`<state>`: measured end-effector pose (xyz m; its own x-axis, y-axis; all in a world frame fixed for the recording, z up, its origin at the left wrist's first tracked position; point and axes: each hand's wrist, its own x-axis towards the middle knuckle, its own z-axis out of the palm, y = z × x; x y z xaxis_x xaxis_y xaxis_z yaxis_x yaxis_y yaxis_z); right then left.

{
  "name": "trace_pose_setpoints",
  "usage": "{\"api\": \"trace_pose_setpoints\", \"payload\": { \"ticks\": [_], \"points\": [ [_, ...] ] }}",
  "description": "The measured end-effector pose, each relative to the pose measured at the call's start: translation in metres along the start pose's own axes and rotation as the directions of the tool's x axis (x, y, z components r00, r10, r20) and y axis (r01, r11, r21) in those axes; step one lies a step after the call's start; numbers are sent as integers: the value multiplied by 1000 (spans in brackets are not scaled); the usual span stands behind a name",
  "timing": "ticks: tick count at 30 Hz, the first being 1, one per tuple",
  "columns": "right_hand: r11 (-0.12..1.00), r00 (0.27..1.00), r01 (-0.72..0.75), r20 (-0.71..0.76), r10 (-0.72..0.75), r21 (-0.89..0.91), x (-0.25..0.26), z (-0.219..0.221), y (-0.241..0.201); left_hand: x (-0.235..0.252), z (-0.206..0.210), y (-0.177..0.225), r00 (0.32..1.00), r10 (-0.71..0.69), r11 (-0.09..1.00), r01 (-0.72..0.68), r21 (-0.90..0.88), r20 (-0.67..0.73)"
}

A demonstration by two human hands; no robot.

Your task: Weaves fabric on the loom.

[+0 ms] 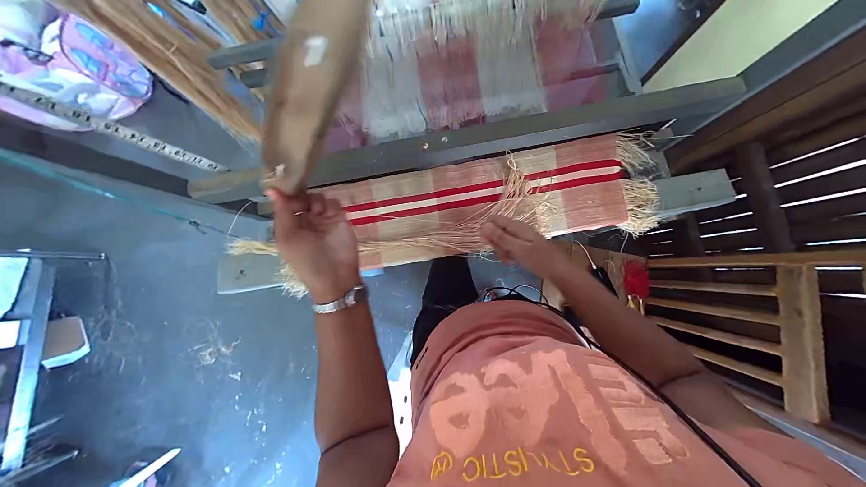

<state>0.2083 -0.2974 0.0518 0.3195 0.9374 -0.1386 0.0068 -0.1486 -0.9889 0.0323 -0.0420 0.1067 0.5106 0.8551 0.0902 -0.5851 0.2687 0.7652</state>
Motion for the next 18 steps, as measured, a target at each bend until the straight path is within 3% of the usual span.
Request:
{"api": "trace_pose_setpoints", "payload": {
  "ticks": [4,8,16,18],
  "points": [
    [963,973,-103,-227,45,-250,-34,-97,30,31,-52,-1,997,36,996,-41,-73,-67],
    [920,903,-224,-423,72,-322,-45,-168,42,58,-73,-25,989,40,982,-65,-177,-144],
    [929,695,-315,-714,86,-194,-18,-219,70,74,-106,-70,940,38,975,-109,-191,-340],
    [929,724,-321,-680,115,-185,-18,-214,70,70,-119,-60,954,42,979,-98,-178,-296]
  ]
}}
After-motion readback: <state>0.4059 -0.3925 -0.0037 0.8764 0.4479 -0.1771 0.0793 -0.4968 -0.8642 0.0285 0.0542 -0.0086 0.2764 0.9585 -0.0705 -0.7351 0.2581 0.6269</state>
